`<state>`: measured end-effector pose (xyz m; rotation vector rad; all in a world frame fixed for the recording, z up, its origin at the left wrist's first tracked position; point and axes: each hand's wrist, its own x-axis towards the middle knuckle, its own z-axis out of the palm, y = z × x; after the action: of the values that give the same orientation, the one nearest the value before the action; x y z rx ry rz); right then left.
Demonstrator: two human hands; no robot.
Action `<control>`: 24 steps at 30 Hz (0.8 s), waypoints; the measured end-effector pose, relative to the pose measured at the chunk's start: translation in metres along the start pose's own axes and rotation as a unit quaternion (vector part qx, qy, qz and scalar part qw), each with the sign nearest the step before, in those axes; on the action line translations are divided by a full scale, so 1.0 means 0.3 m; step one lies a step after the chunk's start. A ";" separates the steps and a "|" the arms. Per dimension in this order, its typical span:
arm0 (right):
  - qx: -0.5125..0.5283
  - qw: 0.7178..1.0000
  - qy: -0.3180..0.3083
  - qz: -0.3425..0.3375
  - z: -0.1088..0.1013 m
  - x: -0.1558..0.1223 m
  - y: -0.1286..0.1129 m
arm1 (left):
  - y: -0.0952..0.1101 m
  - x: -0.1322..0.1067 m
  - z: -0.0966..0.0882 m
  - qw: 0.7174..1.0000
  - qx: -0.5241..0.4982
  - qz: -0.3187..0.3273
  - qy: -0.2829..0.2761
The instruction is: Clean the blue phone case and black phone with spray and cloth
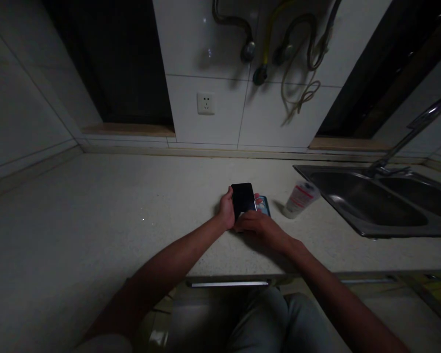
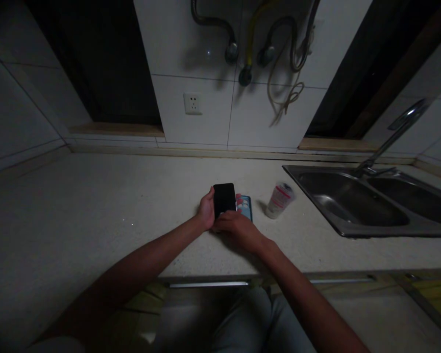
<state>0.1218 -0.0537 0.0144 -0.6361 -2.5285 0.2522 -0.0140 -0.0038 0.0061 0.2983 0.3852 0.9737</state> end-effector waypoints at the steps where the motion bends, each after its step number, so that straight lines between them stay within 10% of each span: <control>1: 0.002 1.000 0.003 -0.004 -0.008 -0.015 -0.002 | -0.001 0.000 -0.001 1.000 0.003 -0.001 -0.003; 12: -0.148 0.955 0.199 0.165 -0.066 0.095 0.194 | 0.011 -0.004 0.013 0.999 0.002 -0.021 0.027; 18: -0.109 0.976 0.155 0.105 -0.011 0.194 0.152 | 0.016 0.004 0.011 0.997 -0.015 -0.019 0.077; 24: -0.010 0.996 0.084 -0.020 0.007 0.084 0.094 | 0.035 0.006 0.003 1.000 -0.009 -0.007 0.019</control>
<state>0.1127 -0.0169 0.0154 -0.5890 -2.3814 0.1514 -0.0204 0.0031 0.0108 0.2614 0.4121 0.9698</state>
